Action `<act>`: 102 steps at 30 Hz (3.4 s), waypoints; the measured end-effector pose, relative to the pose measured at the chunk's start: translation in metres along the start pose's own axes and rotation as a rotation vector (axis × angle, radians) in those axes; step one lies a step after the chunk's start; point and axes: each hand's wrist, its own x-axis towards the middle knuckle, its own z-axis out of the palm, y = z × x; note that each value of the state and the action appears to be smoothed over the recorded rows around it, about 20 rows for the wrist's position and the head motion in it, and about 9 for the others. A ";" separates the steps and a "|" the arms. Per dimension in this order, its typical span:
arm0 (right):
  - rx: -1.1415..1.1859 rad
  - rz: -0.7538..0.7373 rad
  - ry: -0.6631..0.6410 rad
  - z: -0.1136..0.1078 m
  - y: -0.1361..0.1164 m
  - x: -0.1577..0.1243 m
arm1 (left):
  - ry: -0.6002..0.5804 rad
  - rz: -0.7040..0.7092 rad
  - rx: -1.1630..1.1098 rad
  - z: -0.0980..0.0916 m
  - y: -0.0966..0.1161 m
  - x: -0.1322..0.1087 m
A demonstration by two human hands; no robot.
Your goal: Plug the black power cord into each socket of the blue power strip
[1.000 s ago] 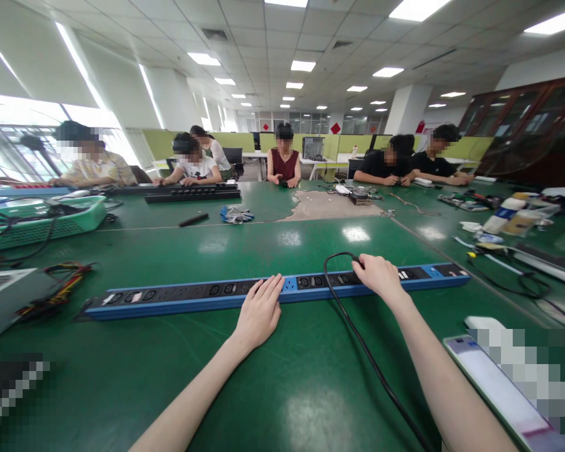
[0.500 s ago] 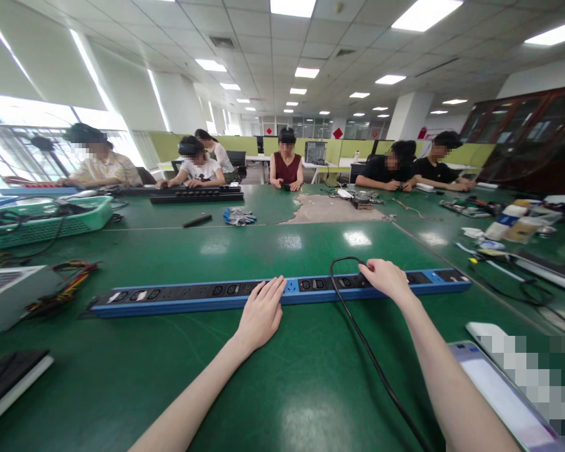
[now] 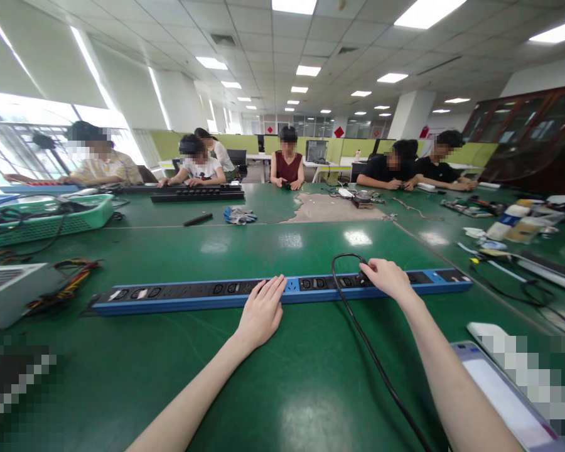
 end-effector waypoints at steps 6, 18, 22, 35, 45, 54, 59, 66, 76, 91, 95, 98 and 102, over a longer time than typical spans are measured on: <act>-0.002 -0.090 -0.008 -0.002 -0.002 -0.003 | 0.012 0.006 0.007 0.001 0.000 0.000; -0.105 -0.057 -0.081 -0.014 -0.009 -0.007 | -0.011 -0.005 0.010 0.000 0.000 0.000; -0.127 -0.006 -0.071 -0.014 -0.018 -0.007 | 0.005 -0.009 0.009 0.001 0.000 0.000; -0.074 0.069 -0.096 -0.002 -0.021 0.005 | 0.021 -0.002 0.011 0.002 -0.002 -0.001; -0.135 0.018 -0.017 0.012 -0.025 0.003 | 0.005 -0.012 0.006 0.002 0.000 0.000; -0.135 -0.013 -0.027 0.014 -0.019 0.003 | 0.004 -0.011 0.011 0.003 0.000 0.001; -0.152 -0.013 0.022 0.016 -0.021 -0.001 | 0.004 -0.005 0.019 0.002 0.000 0.002; -0.142 0.002 0.019 0.012 -0.025 -0.008 | 0.018 0.003 0.021 0.002 0.001 0.002; -0.154 -0.084 0.022 0.006 -0.018 -0.002 | -0.014 -0.003 0.031 0.002 0.001 0.003; -0.002 -0.163 0.204 -0.046 0.029 -0.001 | 0.001 0.000 0.016 0.003 0.002 0.003; 0.111 -0.143 -0.067 -0.039 0.063 0.005 | 0.007 0.004 0.013 0.004 0.002 0.003; 0.300 -0.132 -0.222 -0.032 0.088 0.006 | 0.000 0.002 0.015 0.004 0.001 0.003; 0.514 -0.100 -0.251 -0.030 0.108 0.004 | -0.009 0.002 0.018 0.002 0.000 0.003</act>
